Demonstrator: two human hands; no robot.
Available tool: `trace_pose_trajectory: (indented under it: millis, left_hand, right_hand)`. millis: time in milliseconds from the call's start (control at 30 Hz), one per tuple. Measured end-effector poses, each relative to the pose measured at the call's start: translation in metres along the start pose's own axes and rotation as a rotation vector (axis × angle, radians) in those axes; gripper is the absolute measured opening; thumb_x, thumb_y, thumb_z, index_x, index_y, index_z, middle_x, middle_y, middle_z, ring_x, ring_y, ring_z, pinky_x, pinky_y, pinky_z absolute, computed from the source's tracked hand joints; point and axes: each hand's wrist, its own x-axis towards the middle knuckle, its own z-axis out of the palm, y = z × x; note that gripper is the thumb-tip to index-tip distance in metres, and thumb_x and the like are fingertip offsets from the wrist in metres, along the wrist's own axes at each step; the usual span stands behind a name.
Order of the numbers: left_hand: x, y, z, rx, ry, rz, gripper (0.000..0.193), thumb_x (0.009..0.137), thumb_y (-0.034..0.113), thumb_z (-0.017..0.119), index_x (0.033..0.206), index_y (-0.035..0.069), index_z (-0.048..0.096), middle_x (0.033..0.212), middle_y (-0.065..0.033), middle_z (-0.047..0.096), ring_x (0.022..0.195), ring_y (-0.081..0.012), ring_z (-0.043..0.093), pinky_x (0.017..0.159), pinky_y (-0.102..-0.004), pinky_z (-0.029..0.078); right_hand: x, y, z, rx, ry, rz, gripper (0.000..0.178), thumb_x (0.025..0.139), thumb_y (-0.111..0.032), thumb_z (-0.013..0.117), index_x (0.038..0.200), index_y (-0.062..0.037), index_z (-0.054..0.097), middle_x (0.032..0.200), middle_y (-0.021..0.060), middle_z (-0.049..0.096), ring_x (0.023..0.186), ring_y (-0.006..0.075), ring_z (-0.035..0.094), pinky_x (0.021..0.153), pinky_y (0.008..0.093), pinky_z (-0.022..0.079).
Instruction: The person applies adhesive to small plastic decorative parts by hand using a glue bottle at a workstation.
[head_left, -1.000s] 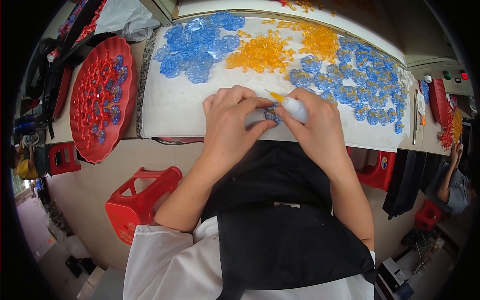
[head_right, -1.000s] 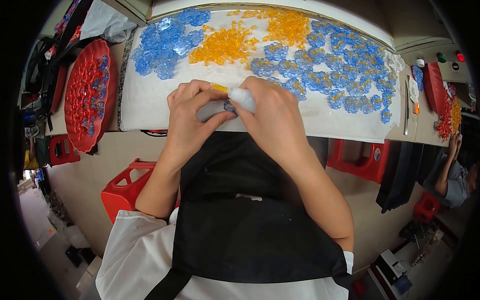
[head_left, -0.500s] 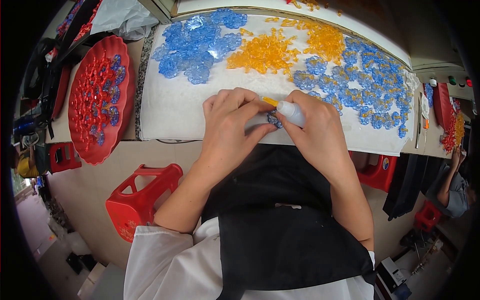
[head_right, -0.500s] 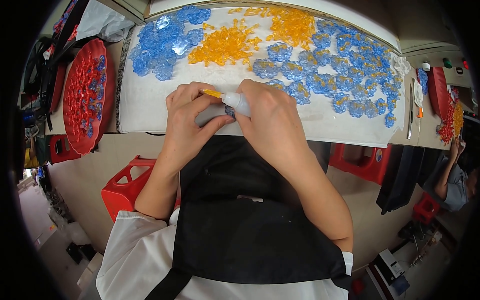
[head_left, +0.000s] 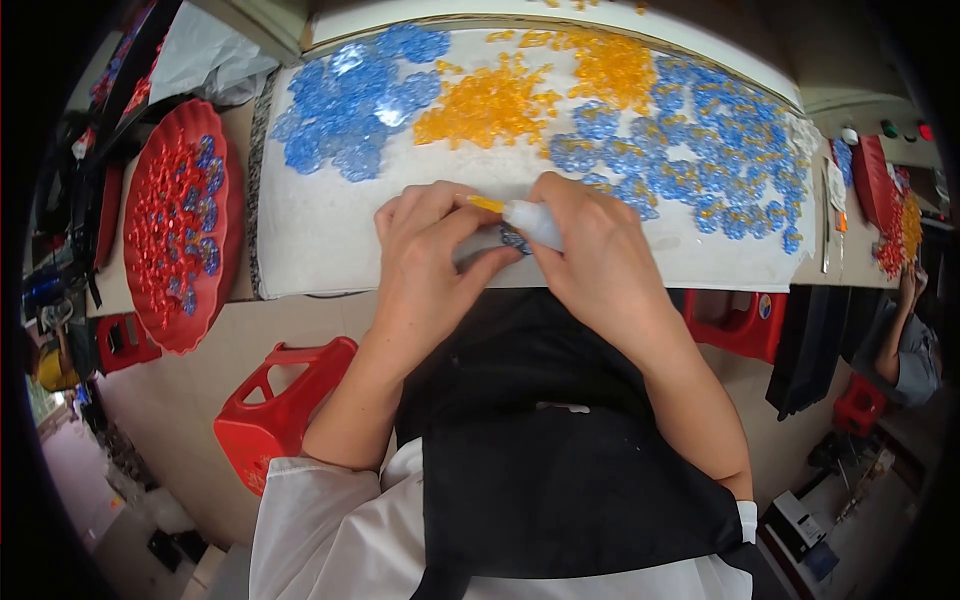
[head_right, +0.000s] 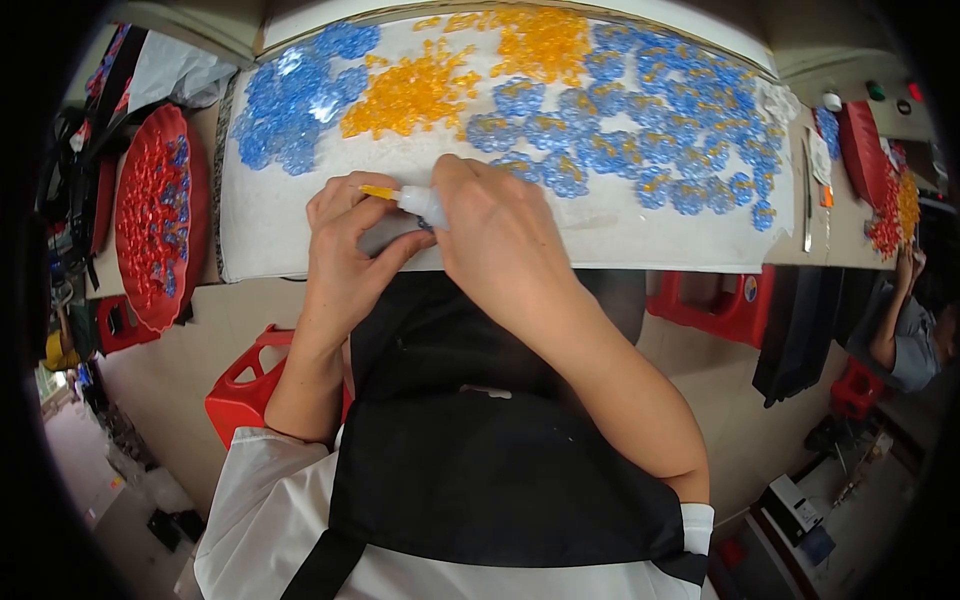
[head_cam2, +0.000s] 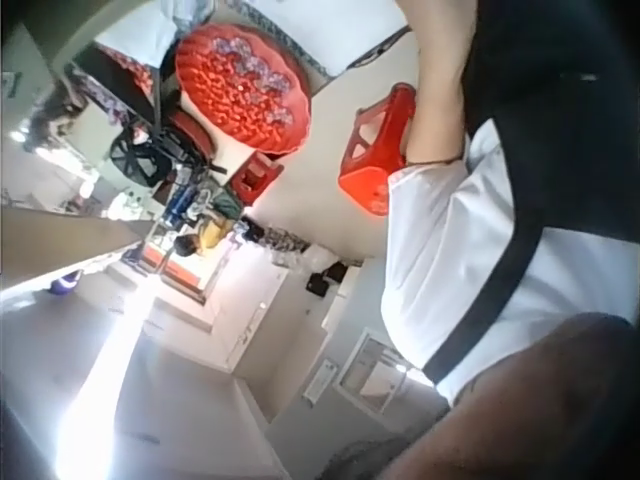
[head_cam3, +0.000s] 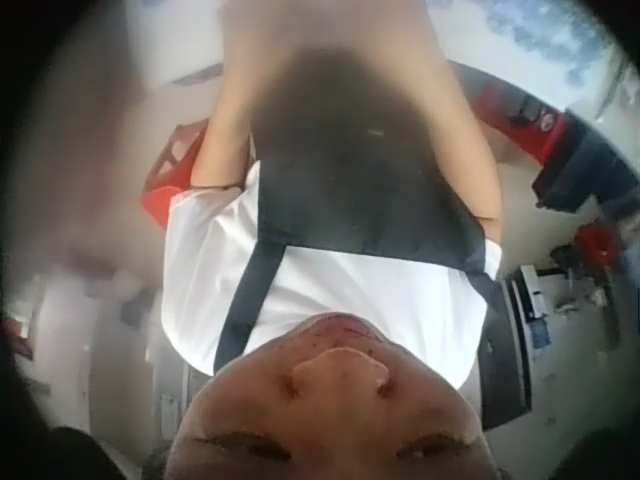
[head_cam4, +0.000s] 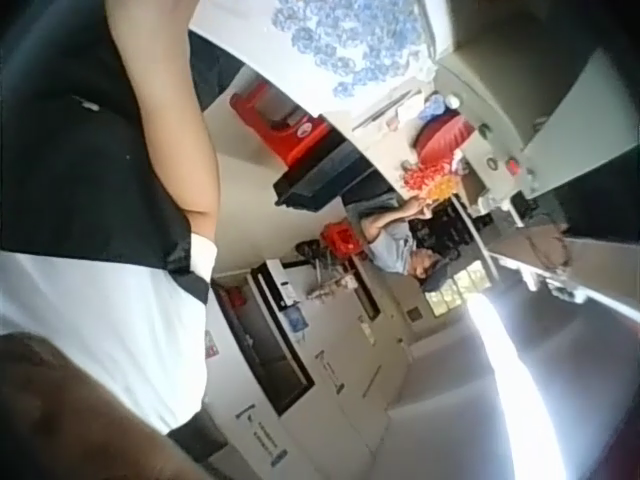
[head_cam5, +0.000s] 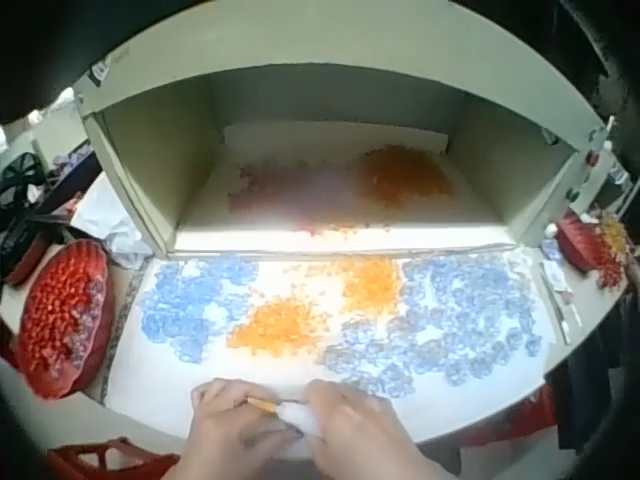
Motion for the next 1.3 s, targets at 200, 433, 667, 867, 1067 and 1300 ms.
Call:
trace_pose_trajectory:
  millis: [200,433,667,867,1067,1300]
  left_hand:
    - [-0.002,0.001,-0.001,0.072,0.003,-0.001,0.026,0.060,0.014,0.075,0.082,0.005,0.064,0.087,-0.0053,0.055,0.088,-0.0231,0.050,0.081,-0.0342,0.031]
    - [-0.004,0.017,0.004,0.063,-0.090,0.117,0.031,0.063,0.012,0.073,0.093,0.009,0.065,0.087,-0.0020,0.053,0.087,-0.0205,0.049,0.080,-0.0338,0.031]
    - [0.012,0.034,0.019,0.017,-0.168,0.172,0.031,0.065,0.011,0.072,0.095,0.010,0.064,0.091,-0.0024,0.051,0.088,-0.0191,0.049,0.080,-0.0332,0.031]
    - [0.025,0.028,0.016,0.036,-0.163,0.162,0.032,0.066,0.010,0.072,0.096,0.010,0.063,0.092,-0.0032,0.051,0.090,-0.0197,0.049,0.081,-0.0329,0.032]
    - [0.037,0.019,0.012,0.018,-0.204,0.158,0.029,0.069,0.012,0.070,0.097,0.010,0.063,0.096,-0.0057,0.053,0.093,-0.0221,0.048,0.083,-0.0332,0.034]
    - [0.097,0.000,-0.002,0.129,-0.061,0.287,0.022,0.075,0.011,0.065,0.096,0.009,0.064,0.098,-0.0073,0.055,0.096,-0.0240,0.050,0.083,-0.0338,0.038]
  right_hand:
    - [-0.005,0.003,0.006,0.033,0.056,-0.053,0.019,0.063,0.002,0.063,0.077,0.0027,0.050,0.076,0.0196,0.058,0.076,0.0354,0.059,0.064,0.0415,0.047]
    - [-0.048,0.031,-0.032,0.214,0.292,0.017,0.018,0.077,-0.004,0.064,0.094,-0.0026,0.058,0.085,0.0089,0.061,0.079,0.0189,0.059,0.070,0.0275,0.045]
    - [-0.086,0.057,-0.068,0.337,0.468,0.365,0.014,0.078,-0.004,0.064,0.091,-0.0020,0.060,0.078,0.0044,0.061,0.073,0.0097,0.055,0.067,0.0223,0.043]
    - [-0.085,0.064,-0.066,0.433,0.485,0.425,0.014,0.077,-0.004,0.065,0.091,-0.0021,0.060,0.076,0.0031,0.059,0.072,0.0087,0.052,0.066,0.0215,0.041]
    - [-0.087,0.070,-0.062,0.432,0.485,0.430,0.015,0.077,-0.003,0.064,0.091,-0.0019,0.060,0.078,0.0040,0.060,0.074,0.0090,0.053,0.067,0.0222,0.041]
    - [-0.087,0.073,-0.062,0.453,0.486,0.462,0.014,0.077,-0.003,0.063,0.091,-0.0019,0.059,0.079,0.0050,0.061,0.073,0.0092,0.053,0.067,0.0216,0.041]
